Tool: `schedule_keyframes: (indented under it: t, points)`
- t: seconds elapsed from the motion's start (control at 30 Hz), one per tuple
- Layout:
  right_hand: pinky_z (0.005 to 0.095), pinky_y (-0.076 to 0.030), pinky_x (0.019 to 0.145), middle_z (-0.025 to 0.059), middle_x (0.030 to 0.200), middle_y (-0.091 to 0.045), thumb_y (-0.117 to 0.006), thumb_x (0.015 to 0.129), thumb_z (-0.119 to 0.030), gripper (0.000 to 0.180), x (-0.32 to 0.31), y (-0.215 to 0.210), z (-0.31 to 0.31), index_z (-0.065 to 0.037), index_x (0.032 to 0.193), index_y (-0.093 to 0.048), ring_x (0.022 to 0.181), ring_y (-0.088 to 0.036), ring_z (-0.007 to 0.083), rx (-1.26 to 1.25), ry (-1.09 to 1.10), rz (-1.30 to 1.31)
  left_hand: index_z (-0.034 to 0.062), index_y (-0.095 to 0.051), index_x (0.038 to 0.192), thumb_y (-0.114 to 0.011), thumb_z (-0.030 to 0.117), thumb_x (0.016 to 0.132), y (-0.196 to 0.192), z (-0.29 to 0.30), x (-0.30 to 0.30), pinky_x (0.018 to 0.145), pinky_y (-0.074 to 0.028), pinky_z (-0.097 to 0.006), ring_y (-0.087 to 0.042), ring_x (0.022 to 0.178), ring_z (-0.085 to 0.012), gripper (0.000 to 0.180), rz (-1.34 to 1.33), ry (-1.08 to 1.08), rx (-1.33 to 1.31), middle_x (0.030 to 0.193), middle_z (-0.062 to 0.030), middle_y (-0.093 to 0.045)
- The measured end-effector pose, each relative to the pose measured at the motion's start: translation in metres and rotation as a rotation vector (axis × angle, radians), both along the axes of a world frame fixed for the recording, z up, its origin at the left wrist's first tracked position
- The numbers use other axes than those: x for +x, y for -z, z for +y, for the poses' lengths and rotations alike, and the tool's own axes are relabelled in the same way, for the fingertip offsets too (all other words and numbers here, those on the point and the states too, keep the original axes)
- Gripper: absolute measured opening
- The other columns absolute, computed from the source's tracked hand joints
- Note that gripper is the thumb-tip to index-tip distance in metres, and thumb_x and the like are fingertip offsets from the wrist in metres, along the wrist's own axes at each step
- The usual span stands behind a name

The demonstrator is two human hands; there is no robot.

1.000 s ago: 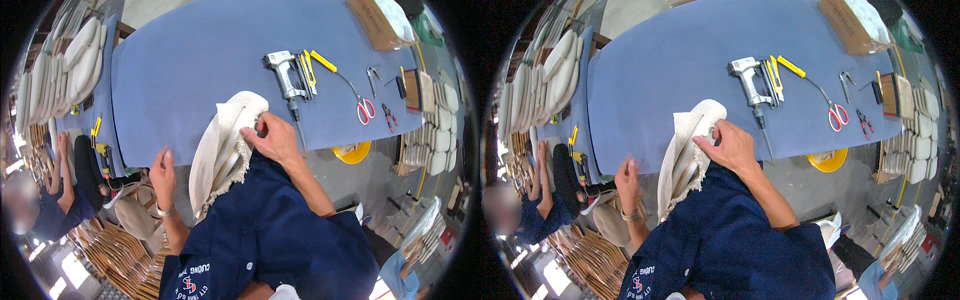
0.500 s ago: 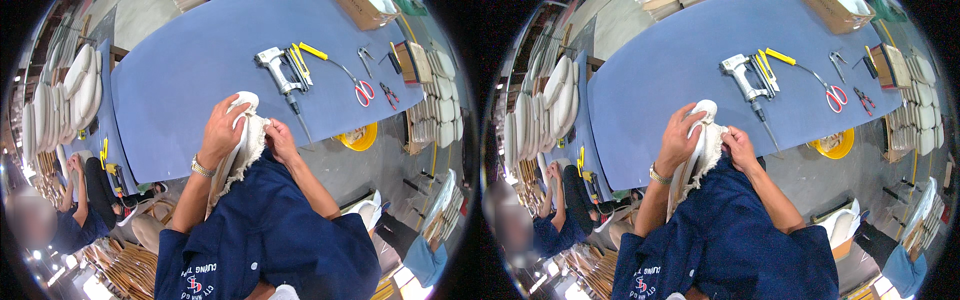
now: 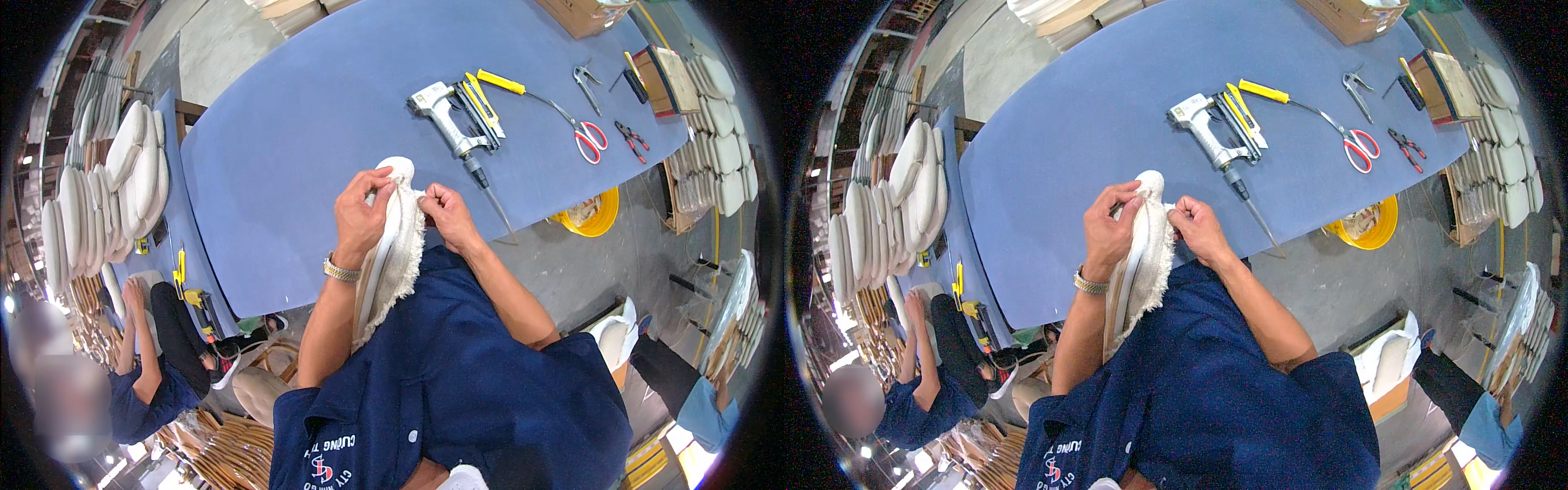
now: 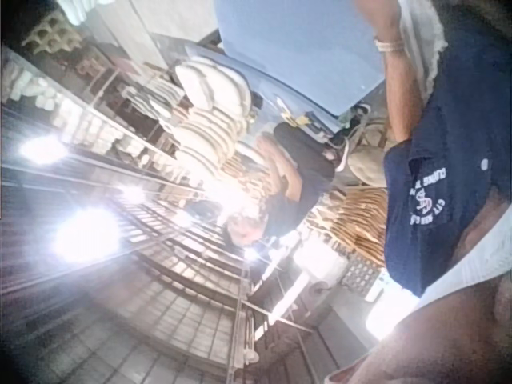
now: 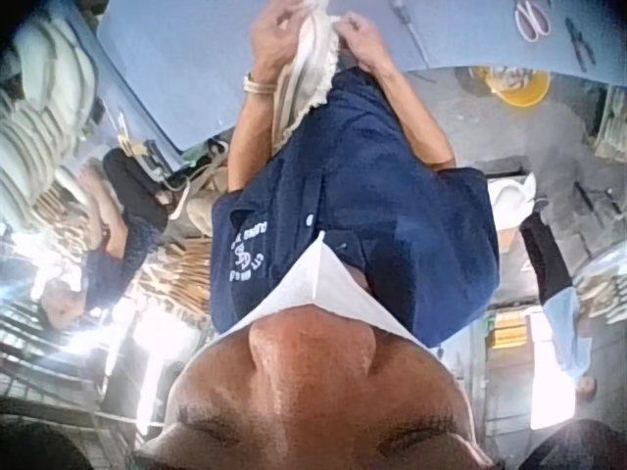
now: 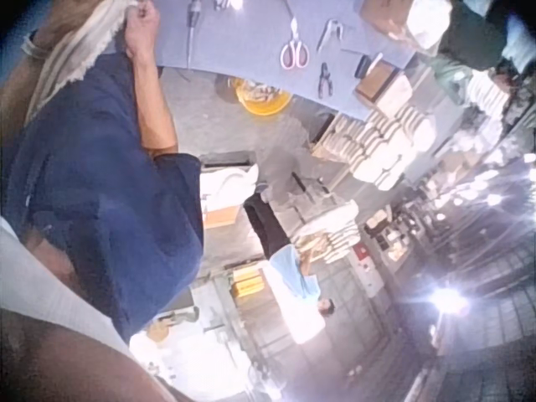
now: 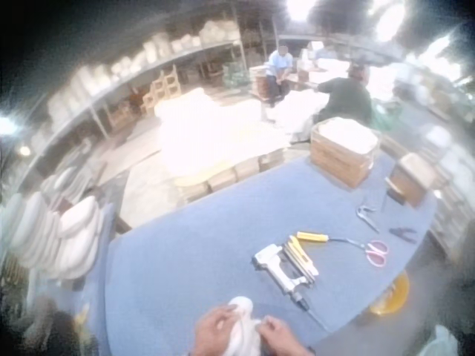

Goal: The person covers a cushion with fabric, folds and tucks the edges, and uses a staple gun to secure the fabric. They trim excess fabric with a utility knife and repeat the process on multiple cushions.

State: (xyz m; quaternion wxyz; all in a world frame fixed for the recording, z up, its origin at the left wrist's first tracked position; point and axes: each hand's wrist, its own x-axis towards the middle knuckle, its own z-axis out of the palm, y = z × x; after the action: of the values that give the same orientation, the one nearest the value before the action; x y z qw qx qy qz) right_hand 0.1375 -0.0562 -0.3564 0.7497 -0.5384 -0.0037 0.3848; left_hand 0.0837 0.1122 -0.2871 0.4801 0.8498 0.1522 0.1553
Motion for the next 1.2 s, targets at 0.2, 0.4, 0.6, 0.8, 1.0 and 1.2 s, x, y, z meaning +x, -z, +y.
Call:
schedule_keyframes:
  t: [0.2,0.4,0.6,0.8,1.0,1.2]
  points:
    - [0.0257,-0.049,0.064,0.0003,0.083,-0.061,-0.065,0.096,-0.013,0.01,0.009,-0.024,-0.005,-0.004,0.094,-0.062,0.072,-0.057,0.0079,-0.264,0.003,-0.441,0.0011,-0.07,0.095,-0.073,0.007,0.09,0.0,-0.004,-0.003,0.086,-0.057,-0.036,-0.073,0.099,-0.0261,0.008,-0.044,-0.008,0.009,0.112,-0.0112,-0.076]
    - [0.0326,-0.053,0.067,0.0082,0.09,-0.07,-0.068,0.093,-0.02,0.02,0.025,-0.048,-0.006,-0.004,0.104,-0.067,0.075,-0.065,0.0172,-0.326,-0.038,-0.6,0.0024,-0.07,0.095,-0.072,0.006,0.089,-0.002,-0.007,0.0,0.09,-0.055,-0.039,-0.07,0.105,-0.0303,0.008,-0.042,0.05,0.073,0.115,-0.012,-0.074]
    - [0.037,-0.054,0.071,0.0104,0.088,-0.072,-0.068,0.094,-0.027,0.023,0.05,-0.028,-0.026,-0.005,0.102,-0.069,0.076,-0.068,0.0216,-0.46,-0.115,-0.55,0.0057,-0.071,0.108,-0.072,0.005,0.087,-0.031,-0.028,-0.002,0.093,-0.055,-0.041,-0.067,0.112,-0.0351,0.021,0.112,0.08,0.361,0.126,-0.0164,-0.068]
    - [0.0389,-0.055,0.074,0.0143,0.094,-0.074,-0.067,0.094,-0.026,0.022,0.132,0.025,-0.07,-0.008,0.105,-0.071,0.079,-0.071,0.0278,-0.764,0.051,-0.692,0.0075,-0.071,0.1,-0.073,0.01,0.089,-0.013,-0.035,-0.005,0.088,-0.056,-0.04,-0.069,0.109,-0.0324,0.012,0.076,-0.034,0.369,0.126,-0.0119,-0.07]
    - [0.0455,-0.055,0.09,0.018,0.112,-0.074,-0.068,0.092,-0.028,0.029,0.226,0.071,-0.058,-0.007,0.112,-0.071,0.104,-0.07,0.0366,-0.97,0.066,-0.798,0.002,-0.07,0.097,-0.071,0.006,0.092,-0.008,-0.023,-0.005,0.091,-0.056,-0.036,-0.073,0.105,-0.0271,0.006,0.019,-0.099,0.188,0.118,-0.0134,-0.075]
    - [0.0458,-0.053,0.097,0.0184,0.117,-0.073,-0.075,0.086,-0.037,0.044,0.268,0.087,-0.028,-0.008,0.118,-0.071,0.111,-0.069,0.035,-1.149,-0.149,-0.65,0.0022,-0.07,0.099,-0.071,0.005,0.092,-0.013,-0.012,-0.007,0.094,-0.054,-0.034,-0.072,0.106,-0.0241,0.008,0.034,-0.057,-0.02,0.119,-0.0132,-0.075]
